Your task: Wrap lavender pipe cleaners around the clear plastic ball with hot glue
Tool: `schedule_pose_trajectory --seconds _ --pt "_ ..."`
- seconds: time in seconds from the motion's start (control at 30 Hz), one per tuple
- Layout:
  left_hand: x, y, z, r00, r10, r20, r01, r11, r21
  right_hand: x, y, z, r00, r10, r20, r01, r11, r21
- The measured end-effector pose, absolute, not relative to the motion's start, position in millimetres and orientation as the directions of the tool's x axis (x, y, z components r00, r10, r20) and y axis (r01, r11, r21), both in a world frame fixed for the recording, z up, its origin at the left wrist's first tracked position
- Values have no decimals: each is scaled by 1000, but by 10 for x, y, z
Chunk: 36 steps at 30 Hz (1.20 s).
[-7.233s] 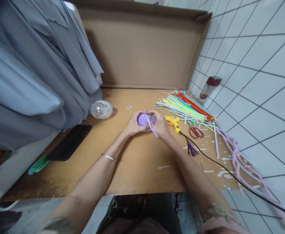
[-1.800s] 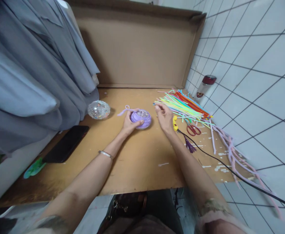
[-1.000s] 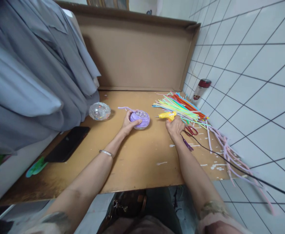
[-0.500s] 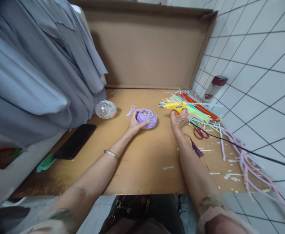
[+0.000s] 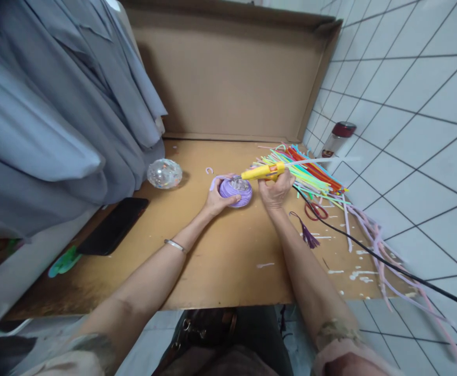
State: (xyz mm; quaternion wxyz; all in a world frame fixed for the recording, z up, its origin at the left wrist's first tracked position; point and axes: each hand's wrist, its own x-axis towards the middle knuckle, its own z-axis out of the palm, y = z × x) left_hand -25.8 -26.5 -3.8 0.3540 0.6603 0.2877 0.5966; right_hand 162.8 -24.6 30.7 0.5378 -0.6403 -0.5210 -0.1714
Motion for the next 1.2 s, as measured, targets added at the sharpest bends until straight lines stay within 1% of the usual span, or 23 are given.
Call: schedule_pose_trajectory --seconds 0.07,0.1,0.17,0.27,0.4,0.5,0.6,1.0,1.1,1.2 --pt "-250 -277 -42 113 803 586 -53 -584 810 1645 -280 282 476 470 743 821 66 -567" --pt "-248 -285 -44 109 802 587 -58 -585 809 1647 -289 273 486 474 734 817 52 -574" --pt "-246 -302 -47 110 800 590 -59 -587 808 1637 -299 254 445 507 739 836 62 -546" --pt "-248 -318 -47 123 800 587 -34 -588 808 1611 -296 213 331 544 771 877 123 -464" --pt "-253 -312 -52 127 795 593 -14 -596 803 1615 -267 165 300 504 810 904 121 -409" --pt "-253 -307 -52 126 789 601 -21 -604 797 1634 -245 160 303 480 823 910 110 -400" --pt "-250 -315 -45 121 802 586 -32 -586 809 1643 -238 177 299 484 822 907 122 -402" --pt "-246 -308 -69 132 793 595 -40 -596 802 1644 -288 221 266 574 775 911 113 -396" --pt "-239 -297 -80 131 781 610 -60 -608 792 1662 -262 204 258 550 794 916 121 -381" --pt "-238 -282 -91 134 771 623 -44 -623 781 1686 -216 173 248 487 838 928 128 -349"
